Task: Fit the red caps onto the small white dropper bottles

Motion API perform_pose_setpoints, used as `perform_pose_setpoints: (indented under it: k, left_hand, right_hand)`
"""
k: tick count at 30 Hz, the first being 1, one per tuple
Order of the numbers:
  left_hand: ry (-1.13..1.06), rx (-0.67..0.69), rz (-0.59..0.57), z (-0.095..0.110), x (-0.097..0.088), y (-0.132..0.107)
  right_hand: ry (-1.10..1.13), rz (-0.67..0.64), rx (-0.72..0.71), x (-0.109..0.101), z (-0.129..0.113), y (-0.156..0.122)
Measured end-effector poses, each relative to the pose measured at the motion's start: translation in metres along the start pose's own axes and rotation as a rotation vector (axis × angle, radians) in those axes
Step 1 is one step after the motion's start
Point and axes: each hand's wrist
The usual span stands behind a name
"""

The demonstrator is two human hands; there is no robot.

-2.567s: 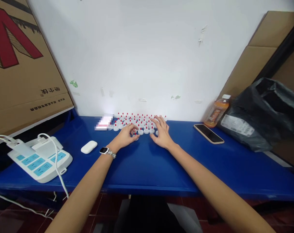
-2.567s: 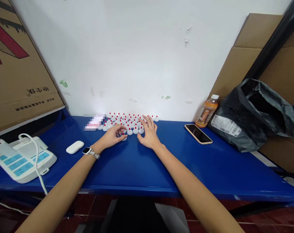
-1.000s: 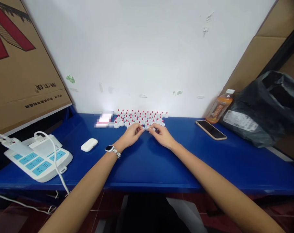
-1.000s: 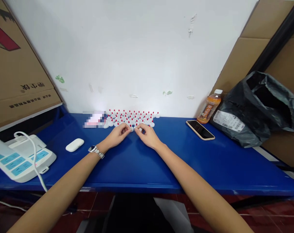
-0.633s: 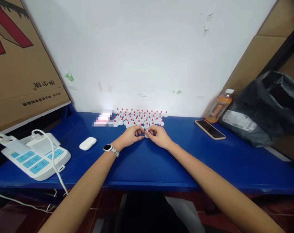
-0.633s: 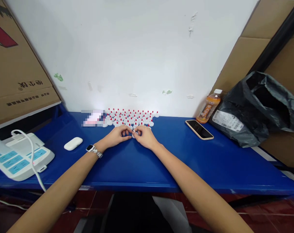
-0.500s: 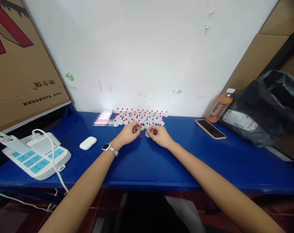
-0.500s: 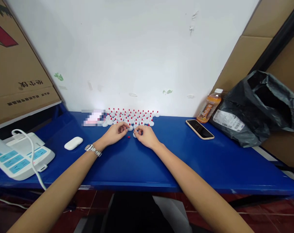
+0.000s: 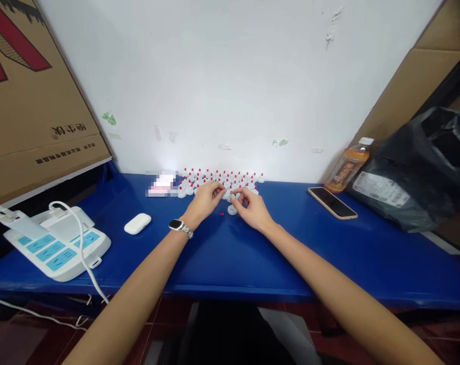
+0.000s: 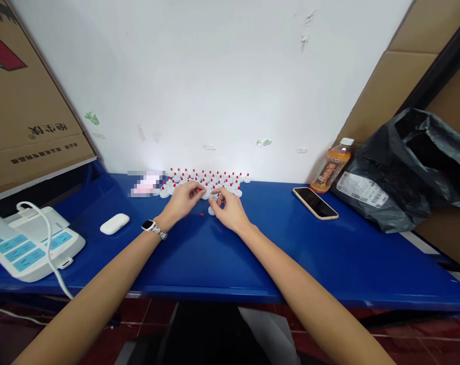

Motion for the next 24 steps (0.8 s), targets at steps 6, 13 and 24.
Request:
perform_pose_setpoints:
  k: [6,13,24]
  left_hand:
    - [-0.596,-0.046,0.018,0.01,-0.001,-0.018]
    - [-0.82,-0.098,0.031,0.013,0.012,-0.015]
    - [-0.067,0.167,-0.075,0.02,0.0,-0.024]
  right_hand:
    - [-0.09,-0.008,-0.13,0.0,-0.009,-0.005]
    - [-0.115,-0.122,-0.197,0.002,-0.016,-0.007]
    - [0.338,-0.196,-0.07,0.008,-0.015,-0.008]
Point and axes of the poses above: each hand's wrist, its own y-axis towards the middle knuckle, its own x-axis out of the palm, z = x × y, and after that the axes turned 8 degrees about -z, right-handed
